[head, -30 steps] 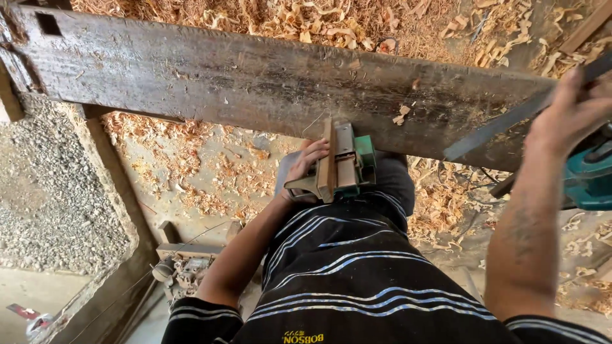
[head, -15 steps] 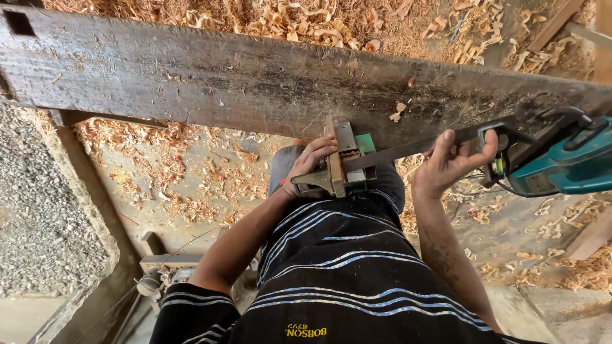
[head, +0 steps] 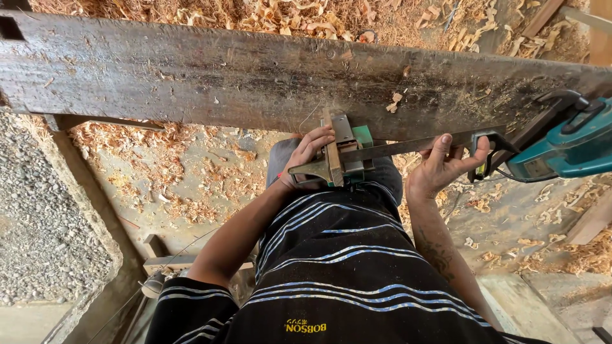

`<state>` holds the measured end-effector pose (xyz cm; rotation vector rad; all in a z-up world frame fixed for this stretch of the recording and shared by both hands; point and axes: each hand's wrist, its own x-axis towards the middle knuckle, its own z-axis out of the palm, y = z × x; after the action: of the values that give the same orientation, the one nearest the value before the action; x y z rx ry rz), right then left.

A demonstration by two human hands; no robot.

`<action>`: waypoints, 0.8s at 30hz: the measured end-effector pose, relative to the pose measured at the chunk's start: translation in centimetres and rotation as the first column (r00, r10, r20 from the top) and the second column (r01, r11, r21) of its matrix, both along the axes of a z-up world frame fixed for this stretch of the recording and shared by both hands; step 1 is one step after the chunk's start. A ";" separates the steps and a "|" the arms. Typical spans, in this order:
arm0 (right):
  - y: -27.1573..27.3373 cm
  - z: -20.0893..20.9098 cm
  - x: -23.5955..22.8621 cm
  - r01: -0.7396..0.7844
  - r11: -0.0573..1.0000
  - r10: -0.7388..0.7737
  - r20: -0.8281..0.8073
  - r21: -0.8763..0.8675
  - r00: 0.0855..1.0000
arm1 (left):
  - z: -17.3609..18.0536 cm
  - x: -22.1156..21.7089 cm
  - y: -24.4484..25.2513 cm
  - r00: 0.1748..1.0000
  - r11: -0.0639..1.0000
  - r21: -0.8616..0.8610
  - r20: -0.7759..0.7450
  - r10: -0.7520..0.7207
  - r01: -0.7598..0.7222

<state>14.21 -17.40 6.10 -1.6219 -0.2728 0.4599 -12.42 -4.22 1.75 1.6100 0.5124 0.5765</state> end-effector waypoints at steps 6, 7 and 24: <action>-0.2 -0.4 0.2 -0.022 0.999 0.024 0.044 -0.029 0.999 | -0.6 0.0 0.1 1.000 0.998 -0.060 -0.015 -0.009 0.008; 0.2 -0.1 0.3 -0.017 0.998 0.019 0.042 -0.054 0.999 | -0.6 0.0 0.1 1.000 0.998 -0.061 -0.020 -0.005 0.003; 3.8 2.5 -0.4 0.059 0.983 -0.033 0.145 -0.174 0.989 | -0.2 0.1 0.9 0.999 0.998 -0.058 -0.024 -0.023 0.022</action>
<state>13.82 -13.64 8.56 -1.8359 -0.3065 0.3419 -12.36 -3.35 1.59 1.5674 0.5238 0.5214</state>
